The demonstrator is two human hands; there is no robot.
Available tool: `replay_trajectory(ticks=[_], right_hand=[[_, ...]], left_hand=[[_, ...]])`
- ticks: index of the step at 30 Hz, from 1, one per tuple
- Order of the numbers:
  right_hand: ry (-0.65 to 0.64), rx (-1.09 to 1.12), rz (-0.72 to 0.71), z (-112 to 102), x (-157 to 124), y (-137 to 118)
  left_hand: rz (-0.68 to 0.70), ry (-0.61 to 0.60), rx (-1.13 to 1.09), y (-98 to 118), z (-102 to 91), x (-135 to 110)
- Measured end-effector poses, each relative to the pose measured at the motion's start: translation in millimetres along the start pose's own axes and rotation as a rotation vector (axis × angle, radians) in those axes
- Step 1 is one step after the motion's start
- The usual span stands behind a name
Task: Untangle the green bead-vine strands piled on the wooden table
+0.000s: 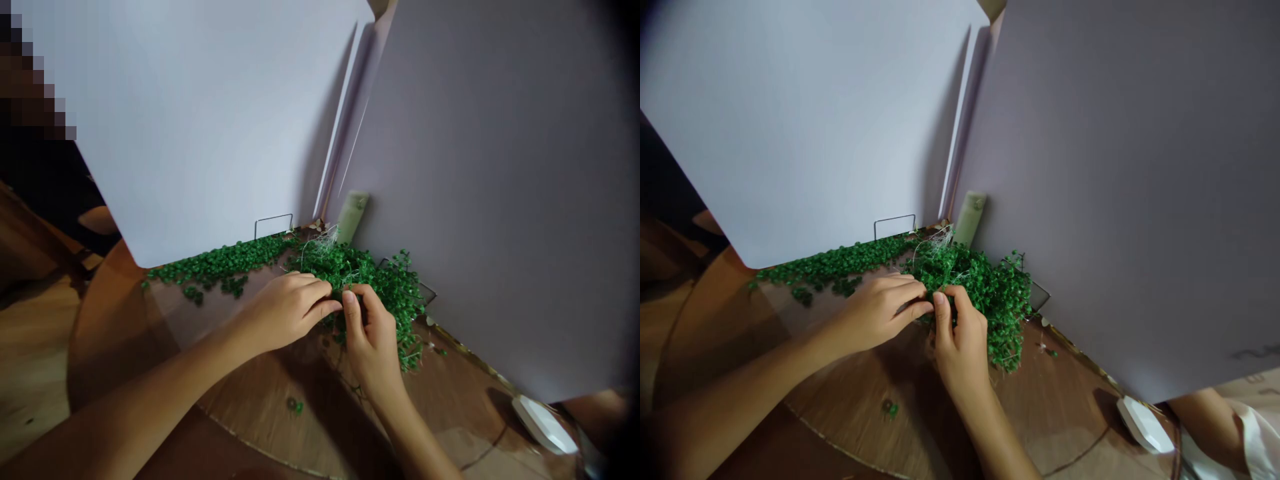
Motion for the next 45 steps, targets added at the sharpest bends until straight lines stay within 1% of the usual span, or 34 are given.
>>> replay_trajectory(ticks=[3, 7, 12, 17, 21, 25, 30, 33, 36, 38, 40, 41, 43, 44, 45], right_hand=[[-0.010, 0.024, -0.008, 0, 1, 0], [-0.035, 0.039, 0.022, 1, 2, 2], [-0.165, 0.089, 0.142, 5, 2, 6], [-0.315, 0.191, 0.227, 7, 4, 6], [-0.363, 0.244, 0.249, 5, 6, 3], [-0.430, 0.281, 0.263, 7, 3, 3], [-0.427, 0.297, 0.243, 10, -1, 4], [-0.400, 0.303, 0.233, 10, 1, 4], [-0.382, 0.290, 0.201, 7, 3, 4], [-0.371, 0.249, 0.164, 5, 2, 1], [-0.413, 0.173, 0.059, 5, -2, -6], [-0.449, 0.134, -0.008, 7, -6, -12], [-0.528, 0.083, -0.115, 13, -15, -21], [-0.546, 0.073, -0.134, 16, -18, -25], [-0.542, 0.069, -0.125, 18, -21, -26]], left_hand=[[-0.034, -0.028, -0.028, -1, 1.2, 0], [-0.003, -0.016, -0.061, -2, 1.2, 0], [0.045, 0.074, 0.000, -6, -0.9, -1], [0.060, 0.094, 0.025, -10, -2.5, -2], [0.020, 0.117, 0.004, -12, -6.6, -2], [-0.048, 0.103, -0.047, -13, -8.4, -2], [-0.125, 0.139, -0.120, -14, -12.2, -1], [-0.153, 0.170, -0.149, -9, -13.6, 0], [-0.189, 0.194, -0.199, -2, -12.4, 1], [-0.236, 0.206, -0.231, -3, -14.1, 2], [-0.304, 0.268, -0.264, -15, -23.7, 1], [-0.342, 0.327, -0.276, -25, -32.2, -1], [-0.397, 0.494, -0.276, -51, -54.7, -6], [-0.418, 0.589, -0.232, -66, -67.1, -9], [-0.450, 0.640, -0.166, -80, -77.6, -12]])
Point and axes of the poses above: each hand's wrist, its own x-axis towards the middle knuckle, its own z-axis out of the palm, y = z × x, the point moved 3 cm from there along x, towards the middle knuckle, and after that the axes turned 11 degrees about -x, right-handed, at the moved point
